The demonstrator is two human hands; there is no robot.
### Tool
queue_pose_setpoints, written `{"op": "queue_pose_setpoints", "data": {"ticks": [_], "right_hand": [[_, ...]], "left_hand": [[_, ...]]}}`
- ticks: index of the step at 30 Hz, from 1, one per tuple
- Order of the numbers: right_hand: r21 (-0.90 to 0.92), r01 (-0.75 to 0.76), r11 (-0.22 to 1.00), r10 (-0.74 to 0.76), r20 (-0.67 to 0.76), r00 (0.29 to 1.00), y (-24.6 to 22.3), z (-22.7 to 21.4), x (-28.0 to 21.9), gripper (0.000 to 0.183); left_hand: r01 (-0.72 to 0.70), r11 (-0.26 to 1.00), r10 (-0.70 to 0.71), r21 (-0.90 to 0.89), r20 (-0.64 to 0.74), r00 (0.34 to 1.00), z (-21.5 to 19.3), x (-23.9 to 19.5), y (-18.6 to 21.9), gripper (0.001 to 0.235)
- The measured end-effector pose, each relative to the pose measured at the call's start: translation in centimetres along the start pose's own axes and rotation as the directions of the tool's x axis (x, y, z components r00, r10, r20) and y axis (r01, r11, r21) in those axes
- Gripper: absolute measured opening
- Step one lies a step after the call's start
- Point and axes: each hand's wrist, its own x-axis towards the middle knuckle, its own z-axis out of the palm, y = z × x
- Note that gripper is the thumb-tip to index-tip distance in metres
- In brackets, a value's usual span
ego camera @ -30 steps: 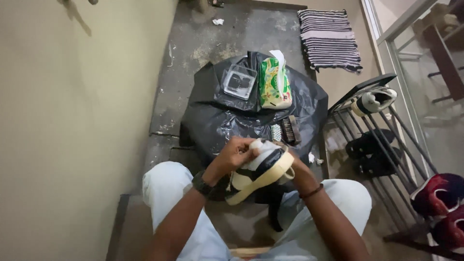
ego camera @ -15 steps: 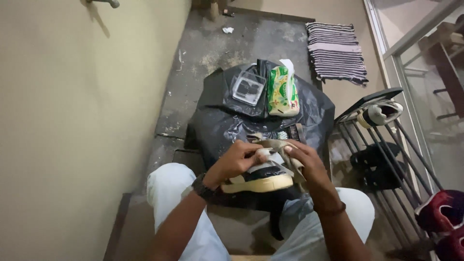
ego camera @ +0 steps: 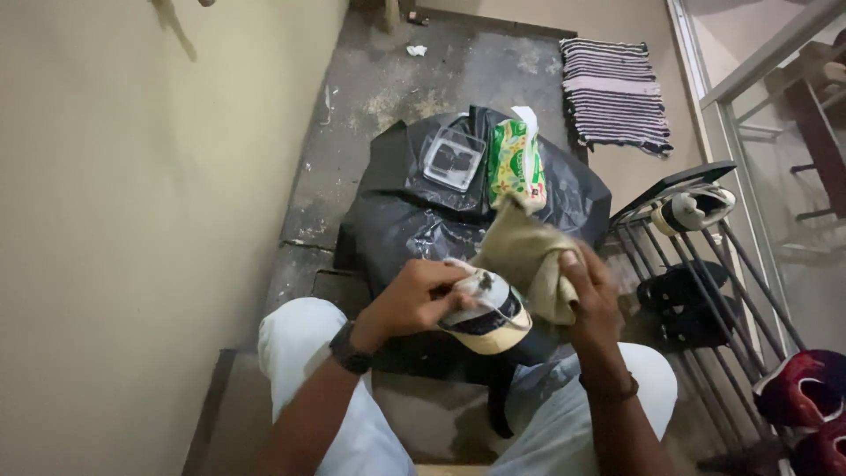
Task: Cleaning a sneaker by scrubbing the soles and sides with a brush and wiping with a cloth.
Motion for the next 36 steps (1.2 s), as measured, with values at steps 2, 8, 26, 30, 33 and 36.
{"op": "queue_pose_setpoints", "data": {"ticks": [2, 8, 26, 30, 33, 36], "right_hand": [[-0.04, 0.122, 0.992, -0.121, 0.028, 0.992, 3.9, -0.5, 2.9, 0.039], [-0.301, 0.481, 0.824, -0.463, 0.131, 0.876, 11.1, 3.2, 6.3, 0.035], [-0.766, 0.309, 0.564, -0.113, 0.299, 0.948, 22.3, 1.7, 9.6, 0.028], [-0.91, 0.18, 0.374, 0.125, 0.242, 0.962, 27.2, 1.4, 12.2, 0.049], [-0.927, 0.139, 0.347, 0.162, 0.205, 0.965, 26.6, 1.5, 12.1, 0.055], [-0.925, 0.116, 0.362, 0.211, 0.202, 0.956, 20.6, 1.8, 9.6, 0.046]], "left_hand": [[-0.089, 0.992, 0.088, 0.093, 0.015, 0.996, 0.0, -0.3, 0.0, 0.024], [-0.369, 0.813, 0.299, 0.451, 0.221, 0.928, -0.3, -0.7, 0.8, 0.004], [-0.062, 0.728, -0.278, 0.682, 0.377, 0.883, 0.0, -6.8, -6.0, 0.014], [0.472, 0.823, -0.543, 0.315, 0.198, 0.816, -0.1, -4.1, -2.2, 0.043], [0.738, 0.674, -0.738, 0.0, 0.002, 0.674, 1.2, -3.9, -2.6, 0.049], [0.838, 0.545, -0.839, -0.041, -0.026, 0.544, 1.9, -4.6, -4.5, 0.057]]}}
